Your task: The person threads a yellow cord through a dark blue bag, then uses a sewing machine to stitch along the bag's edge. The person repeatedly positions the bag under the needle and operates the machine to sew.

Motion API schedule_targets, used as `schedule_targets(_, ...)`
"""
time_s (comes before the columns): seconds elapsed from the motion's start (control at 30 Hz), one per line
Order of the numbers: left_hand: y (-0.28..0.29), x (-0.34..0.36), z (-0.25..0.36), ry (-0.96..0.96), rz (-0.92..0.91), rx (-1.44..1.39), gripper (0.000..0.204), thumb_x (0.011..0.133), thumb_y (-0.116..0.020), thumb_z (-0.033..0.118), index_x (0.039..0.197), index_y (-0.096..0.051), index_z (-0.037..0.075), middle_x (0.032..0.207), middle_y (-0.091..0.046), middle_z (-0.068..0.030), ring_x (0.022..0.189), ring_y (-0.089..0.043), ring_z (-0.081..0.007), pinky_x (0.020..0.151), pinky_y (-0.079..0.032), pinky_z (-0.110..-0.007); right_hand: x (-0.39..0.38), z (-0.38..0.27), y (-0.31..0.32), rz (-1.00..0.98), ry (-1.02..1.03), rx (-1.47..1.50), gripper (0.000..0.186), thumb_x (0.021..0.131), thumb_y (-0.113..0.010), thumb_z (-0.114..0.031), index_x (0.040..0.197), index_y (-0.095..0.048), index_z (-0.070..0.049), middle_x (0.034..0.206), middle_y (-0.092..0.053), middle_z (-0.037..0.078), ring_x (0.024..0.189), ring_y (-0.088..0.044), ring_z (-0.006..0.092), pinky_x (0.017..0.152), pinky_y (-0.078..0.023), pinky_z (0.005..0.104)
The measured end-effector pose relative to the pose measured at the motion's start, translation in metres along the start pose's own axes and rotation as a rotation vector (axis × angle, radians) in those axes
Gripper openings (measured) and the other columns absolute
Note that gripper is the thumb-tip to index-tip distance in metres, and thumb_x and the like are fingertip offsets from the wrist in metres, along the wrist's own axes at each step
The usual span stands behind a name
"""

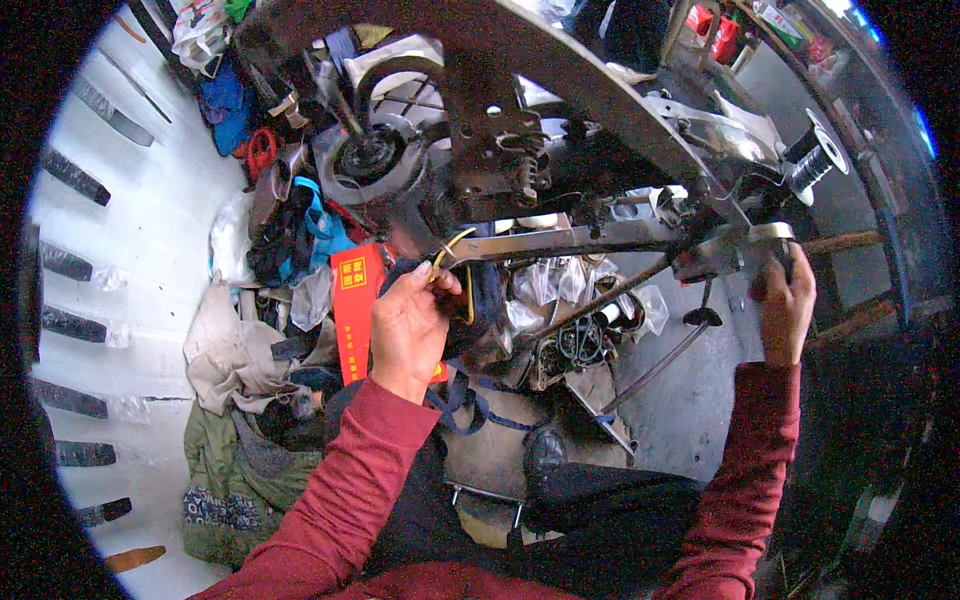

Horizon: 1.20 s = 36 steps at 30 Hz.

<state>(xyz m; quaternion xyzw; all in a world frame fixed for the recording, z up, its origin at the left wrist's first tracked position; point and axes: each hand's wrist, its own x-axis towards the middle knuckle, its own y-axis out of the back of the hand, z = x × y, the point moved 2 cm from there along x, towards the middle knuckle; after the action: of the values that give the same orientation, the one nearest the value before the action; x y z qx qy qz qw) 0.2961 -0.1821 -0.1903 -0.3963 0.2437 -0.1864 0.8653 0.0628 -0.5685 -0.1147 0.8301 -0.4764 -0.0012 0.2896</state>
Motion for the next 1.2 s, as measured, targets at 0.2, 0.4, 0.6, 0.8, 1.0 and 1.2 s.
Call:
schedule_targets(0.2,0.001,0.003,-0.001,0.018,-0.020,-0.054,0.021,0.097,-0.063,0.019,0.103,-0.066,-0.001,0.093,-0.068,-0.0094,0.091,-0.063,-0.0214,0.090,-0.047,-0.034,0.010,0.115,-0.004,-0.013,-0.072,-0.190,0.014,0.097,-0.058,-0.001,0.111,-0.061,-0.004,0.090,-0.062,-0.001,0.072,-0.049,0.0128,0.063,-0.045,0.0303)
schedule_targets(0.4,0.006,0.004,-0.006,0.051,-0.005,-0.087,0.023,0.098,-0.061,0.022,0.105,-0.066,0.000,0.093,-0.068,-0.0090,0.091,-0.064,-0.0209,0.089,-0.048,-0.034,-0.049,0.106,-0.077,-0.250,-0.205,-0.175,0.037,0.099,-0.067,-0.022,0.131,-0.058,-0.007,0.079,-0.068,0.007,0.061,-0.062,0.0201,0.055,-0.051,0.0340)
schedule_targets(0.6,0.007,0.002,-0.009,0.054,-0.019,-0.126,0.027,0.099,-0.060,0.025,0.110,-0.066,0.001,0.093,-0.068,-0.0077,0.089,-0.063,-0.0205,0.087,-0.048,-0.035,-0.116,-0.007,-0.138,-0.400,-0.806,0.437,0.043,0.101,-0.062,-0.042,0.121,-0.064,-0.004,0.089,-0.068,0.007,0.068,-0.067,0.0171,0.062,-0.055,0.0303)
schedule_targets(0.8,0.010,-0.009,-0.011,0.082,0.056,-0.098,0.026,0.102,-0.056,0.025,0.113,-0.066,0.004,0.098,-0.069,-0.0065,0.097,-0.065,-0.0205,0.091,-0.049,-0.036,-0.168,-0.141,-0.223,-0.576,-0.103,0.607,0.039,0.102,-0.060,-0.013,0.136,-0.057,0.006,0.127,-0.068,0.012,0.117,-0.064,0.0177,0.101,-0.050,0.0325)
schedule_targets(1.0,0.030,-0.028,-0.009,-0.469,-0.122,1.218,0.020,0.099,-0.052,-0.005,0.114,-0.064,-0.006,0.112,-0.069,-0.0179,0.099,-0.067,-0.0304,0.084,-0.053,-0.039,-0.175,-0.147,-0.277,-0.501,-0.162,0.593,0.038,0.099,-0.064,-0.011,0.132,-0.058,0.007,0.121,-0.071,0.018,0.113,-0.068,0.0221,0.098,-0.053,0.0337)
schedule_targets(1.2,0.047,-0.038,-0.022,-0.118,-0.005,0.931,0.021,0.100,-0.054,0.009,0.113,-0.066,-0.004,0.099,-0.069,-0.0127,0.089,-0.066,-0.0192,0.078,-0.051,-0.032,-0.179,-0.135,-0.302,-0.572,-0.205,0.631,0.029,0.102,-0.058,-0.005,0.129,-0.056,0.005,0.115,-0.066,0.007,0.105,-0.061,0.0131,0.092,-0.050,0.0299)
